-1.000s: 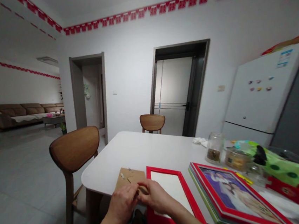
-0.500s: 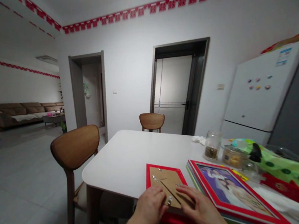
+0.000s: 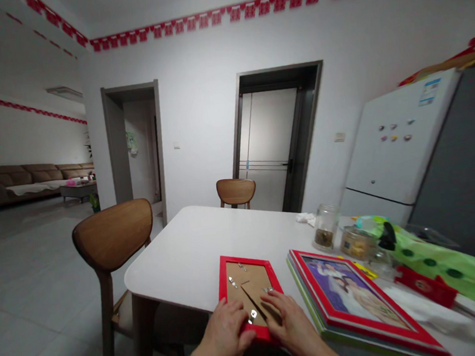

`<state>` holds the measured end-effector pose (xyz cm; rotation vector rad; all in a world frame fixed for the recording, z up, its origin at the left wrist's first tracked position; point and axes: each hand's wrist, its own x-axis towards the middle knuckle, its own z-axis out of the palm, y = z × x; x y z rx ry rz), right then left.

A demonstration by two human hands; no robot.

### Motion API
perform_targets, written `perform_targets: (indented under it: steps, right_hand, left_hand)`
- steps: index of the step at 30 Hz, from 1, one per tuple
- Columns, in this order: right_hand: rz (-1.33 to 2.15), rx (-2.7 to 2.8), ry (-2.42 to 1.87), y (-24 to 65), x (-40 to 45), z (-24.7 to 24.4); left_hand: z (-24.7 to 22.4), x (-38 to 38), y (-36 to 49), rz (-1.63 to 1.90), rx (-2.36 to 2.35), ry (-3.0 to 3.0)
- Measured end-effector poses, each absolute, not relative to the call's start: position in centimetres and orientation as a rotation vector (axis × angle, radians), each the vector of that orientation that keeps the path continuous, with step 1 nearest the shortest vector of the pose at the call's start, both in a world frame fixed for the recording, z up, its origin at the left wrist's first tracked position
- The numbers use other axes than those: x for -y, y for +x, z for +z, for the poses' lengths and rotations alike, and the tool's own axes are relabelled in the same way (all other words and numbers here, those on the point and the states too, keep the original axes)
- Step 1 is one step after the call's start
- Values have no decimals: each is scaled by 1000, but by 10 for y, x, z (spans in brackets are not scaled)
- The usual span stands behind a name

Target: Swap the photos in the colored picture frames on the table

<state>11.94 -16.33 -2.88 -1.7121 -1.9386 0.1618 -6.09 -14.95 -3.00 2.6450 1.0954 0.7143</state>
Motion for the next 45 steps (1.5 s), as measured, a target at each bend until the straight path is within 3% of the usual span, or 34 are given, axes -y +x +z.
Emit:
perform_targets:
  steps: [29, 40, 45]
  right_hand:
    - [37, 2444, -1374, 100, 183, -9]
    - [166, 2293, -1380, 106, 176, -16]
    - [-16, 2022, -1709, 121, 150, -20]
  left_hand:
    - [-27, 153, -76, 721, -1095, 2553]
    - [-26, 153, -78, 711, -1109, 2505]
    - [-26, 154, -81, 718, -1111, 2490]
